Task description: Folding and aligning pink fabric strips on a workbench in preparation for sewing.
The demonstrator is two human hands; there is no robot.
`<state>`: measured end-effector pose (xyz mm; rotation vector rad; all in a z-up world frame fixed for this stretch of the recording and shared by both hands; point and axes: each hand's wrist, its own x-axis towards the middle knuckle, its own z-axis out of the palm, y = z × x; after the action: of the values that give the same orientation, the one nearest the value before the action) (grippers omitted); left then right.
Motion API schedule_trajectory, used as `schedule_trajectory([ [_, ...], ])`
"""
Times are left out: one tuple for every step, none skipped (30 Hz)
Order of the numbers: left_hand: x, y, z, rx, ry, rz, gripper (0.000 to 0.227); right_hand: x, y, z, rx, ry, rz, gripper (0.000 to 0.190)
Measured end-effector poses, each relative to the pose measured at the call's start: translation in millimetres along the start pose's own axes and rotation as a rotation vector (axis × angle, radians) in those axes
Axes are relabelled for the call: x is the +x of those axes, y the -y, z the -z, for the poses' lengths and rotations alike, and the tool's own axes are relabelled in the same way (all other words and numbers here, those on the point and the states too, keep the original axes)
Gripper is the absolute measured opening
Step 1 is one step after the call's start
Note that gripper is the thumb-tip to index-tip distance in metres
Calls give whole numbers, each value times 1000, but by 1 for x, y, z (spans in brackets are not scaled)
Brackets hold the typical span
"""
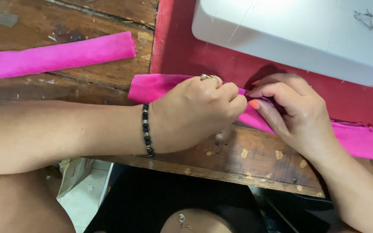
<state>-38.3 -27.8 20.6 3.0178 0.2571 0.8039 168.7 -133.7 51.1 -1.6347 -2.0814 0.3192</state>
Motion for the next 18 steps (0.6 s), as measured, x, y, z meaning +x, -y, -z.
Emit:
schedule_trajectory([
  [0,3,3,7,88,-12,20,0,-1,0,20,14,16,14],
  [1,7,7,17,176,-25,17,1,-2,0,41,26,34,23],
  [1,11,9,23,176,-26,17,0,-3,-1,41,22,38,23],
  [0,15,11,-127,187,43,16,0,-4,-2,37,10,52,24],
  [-1,19,12,-277,195,112,15,-1,-6,-3,34,-1,66,27],
  [-1,19,16,-273,193,112,15,0,-4,-3,33,-4,70,27],
  [-2,19,18,-157,165,72,16,1,-3,-3,22,-14,54,19],
  [-2,19,21,-44,137,32,18,0,-1,-3,12,-23,35,11],
  [-4,16,20,-44,137,33,18,-1,-1,-4,11,-22,35,11],
  [-5,14,19,29,116,25,20,-1,0,-5,8,-39,32,9],
  [-6,12,17,103,94,17,23,-2,0,-7,4,-56,28,9],
  [-9,12,16,104,92,19,23,-3,0,-7,3,-55,31,9],
  [-11,13,15,144,71,1,25,-3,-1,-8,-6,-59,40,9],
  [-12,13,13,184,48,-17,27,-4,-2,-8,-16,-64,51,12],
  [-13,14,16,186,45,-15,27,-3,0,-8,-19,-63,53,12],
  [-14,14,19,168,63,-4,28,-2,1,-7,-10,-63,68,9],
  [-15,15,22,151,81,6,30,-2,3,-7,-1,-64,83,7],
  [-18,15,23,152,78,11,30,-3,0,-8,-3,-60,87,7],
])
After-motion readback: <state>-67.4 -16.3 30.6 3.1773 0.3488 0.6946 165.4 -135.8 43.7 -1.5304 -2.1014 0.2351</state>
